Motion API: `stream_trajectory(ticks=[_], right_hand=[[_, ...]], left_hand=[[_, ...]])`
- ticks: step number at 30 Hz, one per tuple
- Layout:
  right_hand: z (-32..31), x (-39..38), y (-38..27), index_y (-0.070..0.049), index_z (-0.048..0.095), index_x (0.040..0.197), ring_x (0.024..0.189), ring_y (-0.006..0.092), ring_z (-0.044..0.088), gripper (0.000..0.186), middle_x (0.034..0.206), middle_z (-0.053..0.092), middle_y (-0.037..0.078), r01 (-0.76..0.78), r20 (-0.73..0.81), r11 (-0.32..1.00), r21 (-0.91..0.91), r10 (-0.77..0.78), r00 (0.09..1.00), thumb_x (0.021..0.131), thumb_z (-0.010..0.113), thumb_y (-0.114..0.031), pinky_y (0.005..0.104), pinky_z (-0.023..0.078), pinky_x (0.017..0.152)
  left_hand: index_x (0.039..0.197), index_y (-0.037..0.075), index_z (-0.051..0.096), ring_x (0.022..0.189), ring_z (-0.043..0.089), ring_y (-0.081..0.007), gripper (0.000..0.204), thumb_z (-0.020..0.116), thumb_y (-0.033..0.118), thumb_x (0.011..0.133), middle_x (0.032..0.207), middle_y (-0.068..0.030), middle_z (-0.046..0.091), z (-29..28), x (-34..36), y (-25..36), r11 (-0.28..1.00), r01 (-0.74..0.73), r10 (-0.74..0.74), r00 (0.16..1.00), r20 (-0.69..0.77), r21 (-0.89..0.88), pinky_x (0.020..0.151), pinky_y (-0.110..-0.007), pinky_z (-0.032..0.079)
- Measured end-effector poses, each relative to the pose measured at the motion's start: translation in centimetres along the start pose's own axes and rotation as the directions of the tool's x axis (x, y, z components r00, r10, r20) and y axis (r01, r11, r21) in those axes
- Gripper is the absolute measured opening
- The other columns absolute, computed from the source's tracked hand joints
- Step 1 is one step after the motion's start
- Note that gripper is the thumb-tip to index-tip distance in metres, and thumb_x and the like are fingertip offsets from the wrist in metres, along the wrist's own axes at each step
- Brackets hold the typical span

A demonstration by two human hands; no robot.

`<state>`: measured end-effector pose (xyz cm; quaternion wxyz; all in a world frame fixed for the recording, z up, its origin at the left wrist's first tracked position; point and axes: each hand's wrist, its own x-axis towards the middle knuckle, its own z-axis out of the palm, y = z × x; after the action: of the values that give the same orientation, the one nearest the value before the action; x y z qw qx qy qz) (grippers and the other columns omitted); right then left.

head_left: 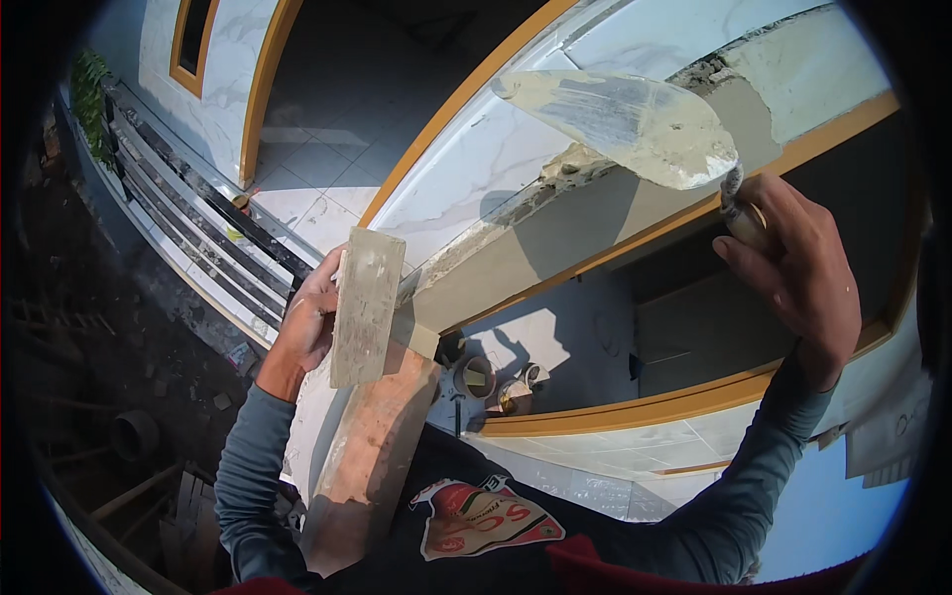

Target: The person applies mortar to the side of a window frame using a trowel and a hawk, then uses a wooden board to level and shape the mortar along the corner.

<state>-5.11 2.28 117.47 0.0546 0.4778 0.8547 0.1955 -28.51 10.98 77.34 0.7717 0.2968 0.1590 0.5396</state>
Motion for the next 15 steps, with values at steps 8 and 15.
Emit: stream_trajectory(ticks=[8,15], right_hand=[[-3.7,9.8,-1.4,0.001,0.072,0.106,0.077,0.0297,0.072,0.029,0.093,0.073,0.017,0.275,0.318,0.808,-0.521,-0.115,0.941,0.077,0.075,0.002,0.0385,0.057,0.071],[-3.5,10.4,-0.6,-0.002,0.075,0.103,0.083,0.0291,0.071,0.028,0.091,0.073,0.016,0.434,0.336,0.598,-0.674,-0.275,0.901,0.077,0.075,0.006,0.0400,0.056,0.075]], left_hand=[[0.154,0.003,0.033,0.121,0.060,-0.0211,0.084,0.045,-0.001,0.071,0.143,-0.0148,0.053,-2.0,-2.2,-1.8,0.999,0.034,-0.036,0.994,-0.103,-0.027,0.103,-0.031,0.049],[0.155,0.003,0.032,0.121,0.061,-0.0222,0.086,0.046,-0.001,0.070,0.143,-0.0149,0.053,-3.3,-3.0,-2.6,0.996,0.043,-0.052,0.991,-0.121,-0.079,0.104,-0.032,0.049]])
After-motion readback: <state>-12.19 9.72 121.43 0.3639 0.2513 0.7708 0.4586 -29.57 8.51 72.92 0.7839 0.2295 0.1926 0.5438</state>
